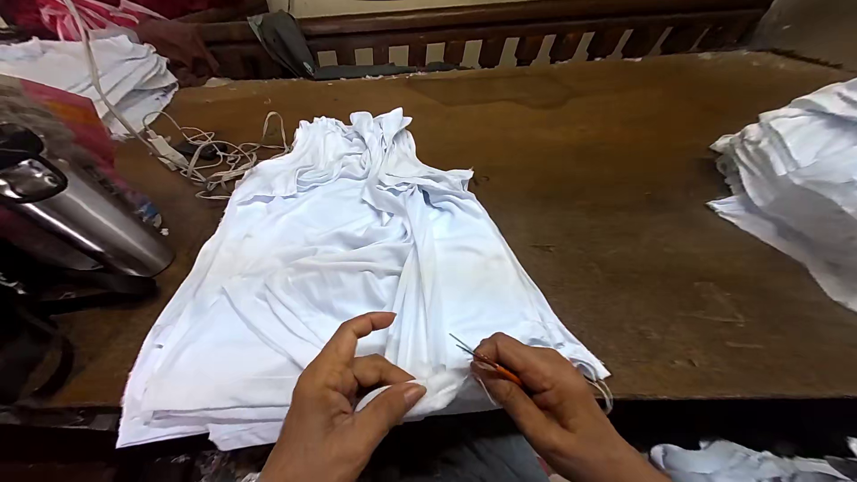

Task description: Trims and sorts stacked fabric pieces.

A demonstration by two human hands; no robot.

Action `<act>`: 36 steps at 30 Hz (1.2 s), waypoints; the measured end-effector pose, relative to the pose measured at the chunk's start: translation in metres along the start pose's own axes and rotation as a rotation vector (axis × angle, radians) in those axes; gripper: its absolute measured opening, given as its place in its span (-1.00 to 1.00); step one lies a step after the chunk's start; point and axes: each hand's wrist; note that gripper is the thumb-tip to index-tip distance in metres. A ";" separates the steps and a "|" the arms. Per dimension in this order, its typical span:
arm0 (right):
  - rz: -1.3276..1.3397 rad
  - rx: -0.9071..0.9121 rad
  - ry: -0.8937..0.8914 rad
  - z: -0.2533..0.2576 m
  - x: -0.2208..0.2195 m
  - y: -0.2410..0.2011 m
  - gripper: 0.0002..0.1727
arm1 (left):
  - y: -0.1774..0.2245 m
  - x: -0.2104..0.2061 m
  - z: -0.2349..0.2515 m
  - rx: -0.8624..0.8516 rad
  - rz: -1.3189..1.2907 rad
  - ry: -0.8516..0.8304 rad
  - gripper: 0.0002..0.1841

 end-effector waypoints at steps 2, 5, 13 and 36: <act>-0.081 0.011 0.043 -0.001 -0.003 0.001 -0.72 | 0.000 0.003 0.000 0.023 0.000 0.008 -0.46; -0.238 0.082 0.098 0.001 0.007 -0.006 -0.51 | 0.001 0.003 -0.001 0.044 0.019 0.040 -0.50; -0.538 0.359 -0.090 -0.005 0.015 -0.047 -0.51 | 0.002 0.006 0.002 -0.043 0.060 0.028 -0.66; -0.667 0.458 0.018 -0.011 -0.011 -0.037 -0.57 | -0.006 -0.002 0.002 -0.099 0.261 0.101 -0.90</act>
Point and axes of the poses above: each hand's wrist, its own z-axis towards the middle knuckle, its own x-axis out of the back of the hand, y = z × x, and after that the axes turned 13 degrees about y, right-handed
